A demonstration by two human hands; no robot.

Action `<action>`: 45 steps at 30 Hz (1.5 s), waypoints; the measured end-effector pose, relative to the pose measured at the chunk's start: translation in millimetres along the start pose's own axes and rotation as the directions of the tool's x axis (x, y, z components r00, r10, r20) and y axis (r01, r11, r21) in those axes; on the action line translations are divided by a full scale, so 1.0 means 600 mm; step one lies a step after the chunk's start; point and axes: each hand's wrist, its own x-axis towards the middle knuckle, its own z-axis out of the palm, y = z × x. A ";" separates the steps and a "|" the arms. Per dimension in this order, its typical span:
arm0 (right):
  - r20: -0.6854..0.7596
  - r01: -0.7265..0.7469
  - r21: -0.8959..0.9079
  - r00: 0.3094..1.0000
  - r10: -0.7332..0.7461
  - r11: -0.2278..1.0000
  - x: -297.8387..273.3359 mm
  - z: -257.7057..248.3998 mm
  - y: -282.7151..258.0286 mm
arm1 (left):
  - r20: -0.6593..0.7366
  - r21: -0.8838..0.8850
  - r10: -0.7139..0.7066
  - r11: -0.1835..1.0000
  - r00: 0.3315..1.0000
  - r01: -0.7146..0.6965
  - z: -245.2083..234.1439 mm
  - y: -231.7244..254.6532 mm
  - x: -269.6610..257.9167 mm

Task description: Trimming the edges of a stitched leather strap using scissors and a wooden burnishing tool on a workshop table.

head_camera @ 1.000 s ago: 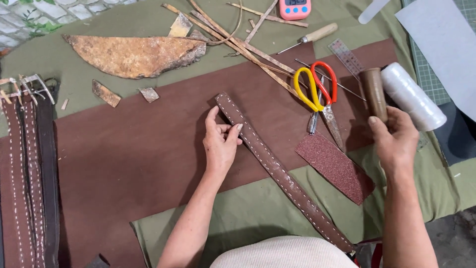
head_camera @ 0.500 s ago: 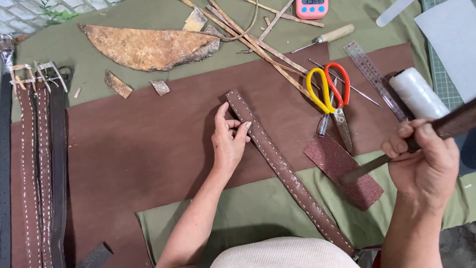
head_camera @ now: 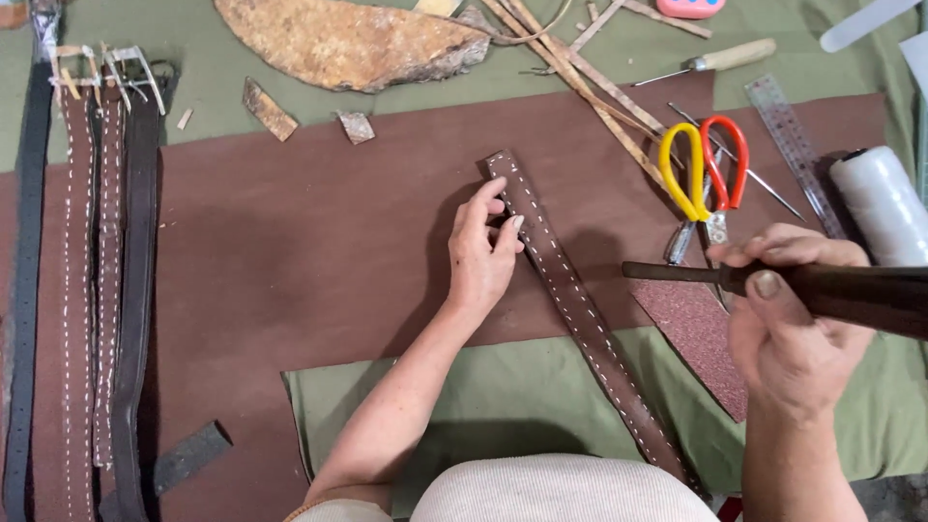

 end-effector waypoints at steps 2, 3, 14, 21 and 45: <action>0.002 -0.020 0.020 1.000 0.020 1.000 0.001 -0.006 0.005 | 0.006 -0.012 -0.013 1.000 1.000 0.013 0.001 -0.005 0.002; -0.002 -0.035 0.039 0.999 0.035 0.999 0.001 -0.009 0.006 | 0.017 -0.023 -0.020 1.000 1.000 0.020 0.001 -0.007 0.003; -0.013 -0.022 0.006 1.000 0.022 1.000 0.008 0.001 0.008 | 0.078 0.091 0.010 0.996 0.997 -0.017 0.001 -0.029 0.019; -0.023 -0.193 -0.164 0.981 0.192 0.967 0.016 -0.046 0.005 | 0.094 0.134 0.019 0.990 0.995 -0.031 -0.002 -0.031 0.023; 0.171 0.001 -0.759 0.965 0.198 0.651 -0.064 -0.087 -0.065 | 0.126 -0.033 -0.084 0.995 0.988 0.089 -0.015 -0.001 0.017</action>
